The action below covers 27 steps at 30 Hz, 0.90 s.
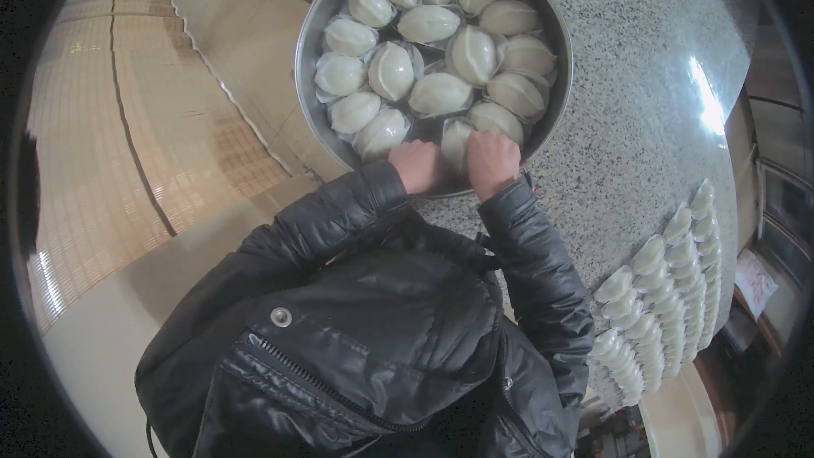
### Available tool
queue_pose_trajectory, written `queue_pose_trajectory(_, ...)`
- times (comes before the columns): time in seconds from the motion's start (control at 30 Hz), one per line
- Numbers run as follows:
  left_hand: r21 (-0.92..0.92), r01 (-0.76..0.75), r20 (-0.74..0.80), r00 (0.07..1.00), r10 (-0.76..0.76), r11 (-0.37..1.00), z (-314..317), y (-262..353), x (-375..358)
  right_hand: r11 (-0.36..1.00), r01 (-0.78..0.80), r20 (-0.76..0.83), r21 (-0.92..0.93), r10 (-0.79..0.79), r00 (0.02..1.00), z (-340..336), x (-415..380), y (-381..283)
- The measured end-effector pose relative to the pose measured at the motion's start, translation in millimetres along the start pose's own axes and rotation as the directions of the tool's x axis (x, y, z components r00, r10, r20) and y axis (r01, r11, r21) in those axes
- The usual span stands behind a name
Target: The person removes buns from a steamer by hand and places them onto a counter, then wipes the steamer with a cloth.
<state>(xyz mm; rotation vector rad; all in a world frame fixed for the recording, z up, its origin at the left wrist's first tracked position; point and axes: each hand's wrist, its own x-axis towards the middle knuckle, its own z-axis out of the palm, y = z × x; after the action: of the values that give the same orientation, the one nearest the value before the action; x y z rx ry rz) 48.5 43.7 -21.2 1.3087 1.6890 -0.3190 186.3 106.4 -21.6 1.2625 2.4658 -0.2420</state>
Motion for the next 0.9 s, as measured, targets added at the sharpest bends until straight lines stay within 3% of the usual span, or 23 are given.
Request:
queue_pose_trajectory(0.2, 0.022, 0.021, -0.060, 0.998, -0.020, 1.000, 0, 7, -4, 0.996, 0.011, -0.064, -0.084, -0.017, 0.998, 3, 3, 1)
queue_pose_trajectory(0.4, -0.007, 0.060, -0.054, 0.997, -0.060, 0.998, -10, 8, -11, 0.995, -0.011, 0.065, 0.102, 0.005, 0.998, 0, 5, 4)
queue_pose_trajectory(0.6, -0.112, 0.079, -0.113, 0.989, -0.092, 0.991, -13, -6, -18, 0.932, -0.091, 0.034, 0.350, 0.084, 0.996, -1, 7, 9)
queue_pose_trajectory(0.73, -0.143, 0.008, -0.218, 0.975, -0.039, 0.990, -10, -21, -24, 0.859, -0.127, -0.027, 0.496, 0.161, 0.987, -3, 10, 5)
queue_pose_trajectory(0.8, -0.176, -0.079, -0.301, 0.953, 0.022, 0.981, -13, -33, -36, 0.756, -0.276, 0.190, 0.594, 0.202, 0.961, -7, 14, -6)
queue_pose_trajectory(0.87, -0.168, -0.162, -0.386, 0.919, 0.086, 0.972, -22, -36, -51, 0.715, -0.113, 0.028, 0.690, 0.130, 0.991, -13, 9, -8)
queue_pose_trajectory(0.9, -0.160, -0.248, -0.371, 0.912, 0.175, 0.955, -22, -24, -52, 0.711, -0.142, 0.007, 0.689, 0.190, 0.982, -15, -5, 7)
